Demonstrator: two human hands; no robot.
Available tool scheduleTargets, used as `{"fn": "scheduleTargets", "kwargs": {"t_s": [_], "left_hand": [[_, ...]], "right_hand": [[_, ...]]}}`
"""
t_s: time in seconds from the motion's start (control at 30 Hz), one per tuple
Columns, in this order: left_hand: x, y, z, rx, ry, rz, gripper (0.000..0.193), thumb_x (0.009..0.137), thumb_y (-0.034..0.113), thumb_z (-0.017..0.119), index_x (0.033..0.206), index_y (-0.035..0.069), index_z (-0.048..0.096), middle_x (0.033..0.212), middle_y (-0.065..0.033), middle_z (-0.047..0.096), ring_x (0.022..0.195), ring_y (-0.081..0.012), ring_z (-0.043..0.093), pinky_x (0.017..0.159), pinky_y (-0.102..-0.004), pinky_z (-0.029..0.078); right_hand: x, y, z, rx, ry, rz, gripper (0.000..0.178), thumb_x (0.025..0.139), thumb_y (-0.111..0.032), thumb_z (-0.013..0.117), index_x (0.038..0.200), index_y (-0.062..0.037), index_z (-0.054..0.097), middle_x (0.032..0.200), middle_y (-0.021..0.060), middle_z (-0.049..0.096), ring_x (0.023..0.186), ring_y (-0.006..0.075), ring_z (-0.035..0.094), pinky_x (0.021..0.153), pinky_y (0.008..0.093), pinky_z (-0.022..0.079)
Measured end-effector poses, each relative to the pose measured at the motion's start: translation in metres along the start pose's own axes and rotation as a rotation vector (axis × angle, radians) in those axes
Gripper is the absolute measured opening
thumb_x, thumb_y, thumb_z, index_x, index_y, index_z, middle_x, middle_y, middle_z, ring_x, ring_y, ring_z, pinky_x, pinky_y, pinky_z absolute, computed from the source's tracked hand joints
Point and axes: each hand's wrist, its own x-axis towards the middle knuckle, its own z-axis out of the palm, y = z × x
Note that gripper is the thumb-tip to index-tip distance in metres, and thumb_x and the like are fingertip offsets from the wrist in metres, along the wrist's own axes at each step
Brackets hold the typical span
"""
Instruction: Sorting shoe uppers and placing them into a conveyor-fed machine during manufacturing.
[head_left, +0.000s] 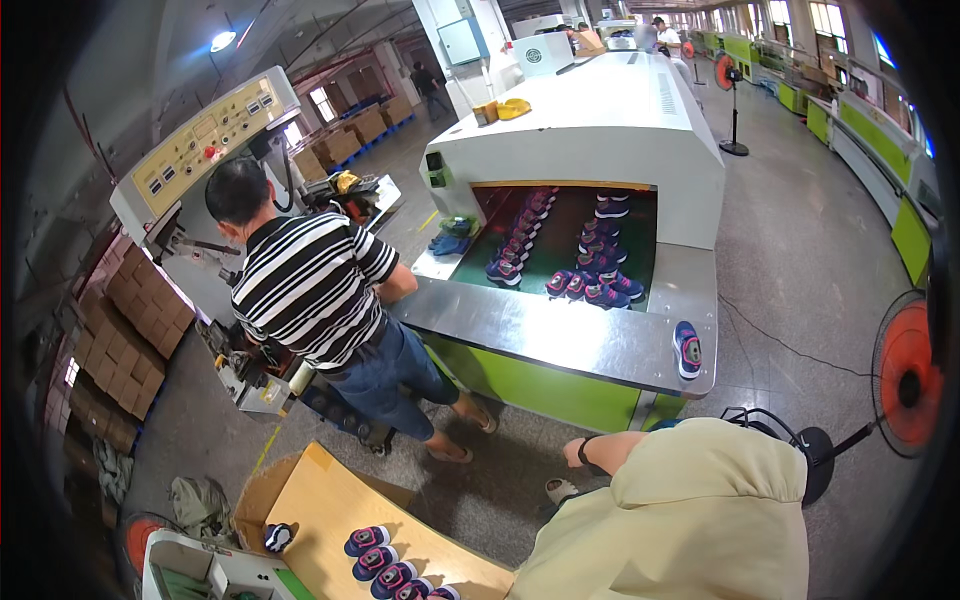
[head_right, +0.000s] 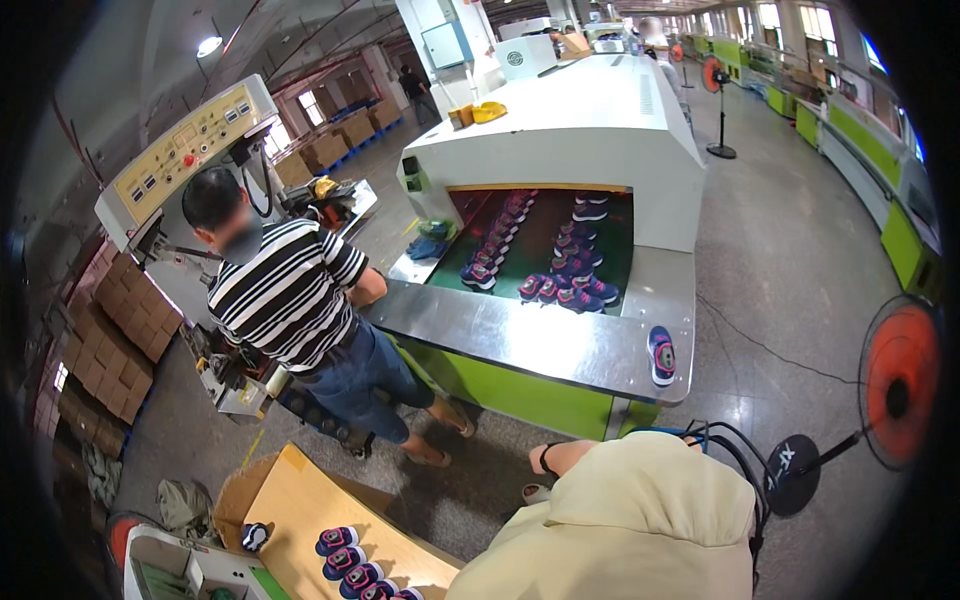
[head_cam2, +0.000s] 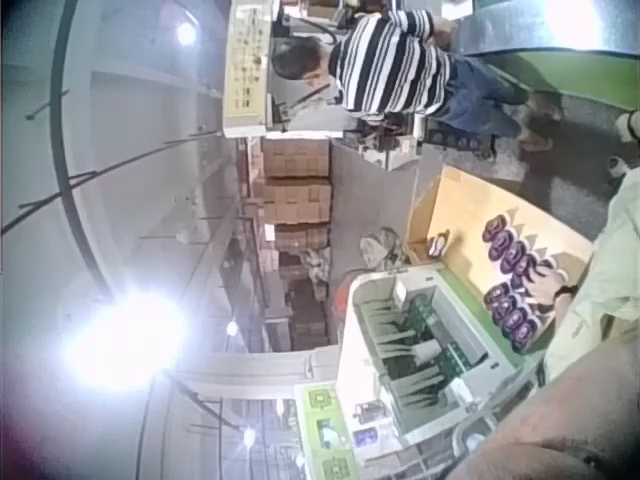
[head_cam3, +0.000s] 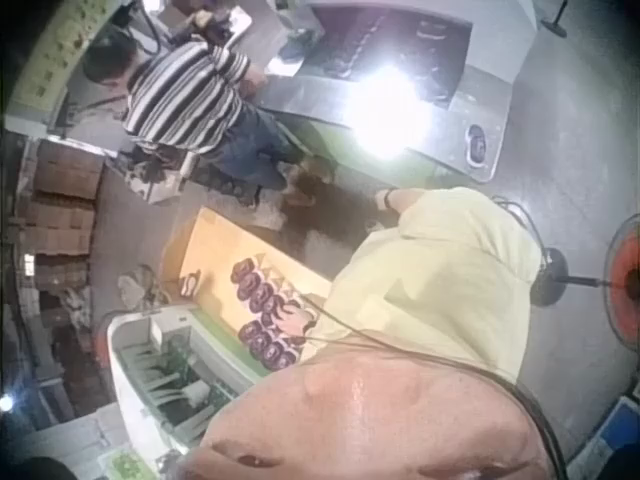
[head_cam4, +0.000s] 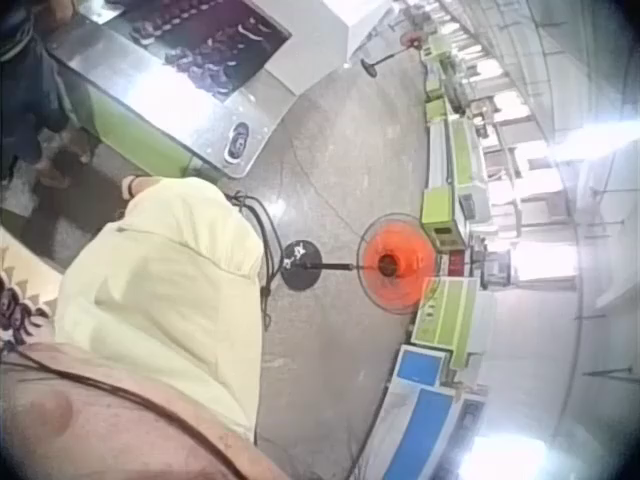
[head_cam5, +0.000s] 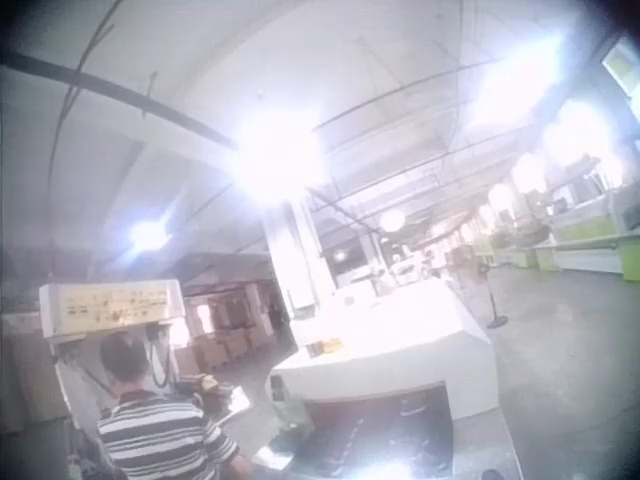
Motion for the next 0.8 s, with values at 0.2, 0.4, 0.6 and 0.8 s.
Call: {"fn": "scheduleTargets", "kwargs": {"t_s": [0.2,0.4,0.6,0.8], "left_hand": [[0.005,0.003,-0.011,0.014,-0.003,0.032,0.024,0.096,0.036,0.054,0.101,0.022,0.073,0.111,-0.0036,0.067,0.097,-0.0239,0.063,0.086,-0.0431,0.045],[0.0,-0.008,0.014,0.094,0.254,0.125,0.027,0.098,0.039,0.053,0.099,0.022,0.073,0.106,-0.0027,0.066,0.092,-0.0233,0.062,0.084,-0.0445,0.045],[-0.001,-0.006,0.009,-0.008,0.059,0.042,0.026,0.097,0.04,0.052,0.104,0.024,0.071,0.107,-0.0024,0.065,0.095,-0.0242,0.061,0.084,-0.0455,0.045],[-0.002,-0.007,0.007,-0.043,-0.018,0.02,0.029,0.096,0.043,0.05,0.108,0.026,0.07,0.114,-0.0009,0.063,0.1,-0.0244,0.059,0.087,-0.0458,0.043]], "right_hand": [[-0.018,-0.001,-0.004,-0.004,0.041,-0.012,0.032,0.079,-0.026,0.062,0.096,-0.0029,0.075,0.101,0.0198,0.072,0.097,0.0366,0.069,0.084,0.0465,0.054],[-0.006,0.005,-0.003,-0.002,0.065,-0.029,0.031,0.079,-0.025,0.061,0.095,-0.0032,0.075,0.101,0.0201,0.072,0.097,0.037,0.068,0.084,0.0454,0.054],[-0.013,-0.001,-0.014,-0.034,0.064,-0.036,0.033,0.079,-0.026,0.059,0.096,-0.003,0.075,0.103,0.0207,0.071,0.099,0.0372,0.068,0.085,0.0462,0.053],[-0.009,-0.002,-0.018,-0.022,0.063,-0.03,0.033,0.079,-0.026,0.06,0.096,-0.0032,0.075,0.103,0.021,0.071,0.099,0.0375,0.068,0.086,0.0458,0.054]]}}
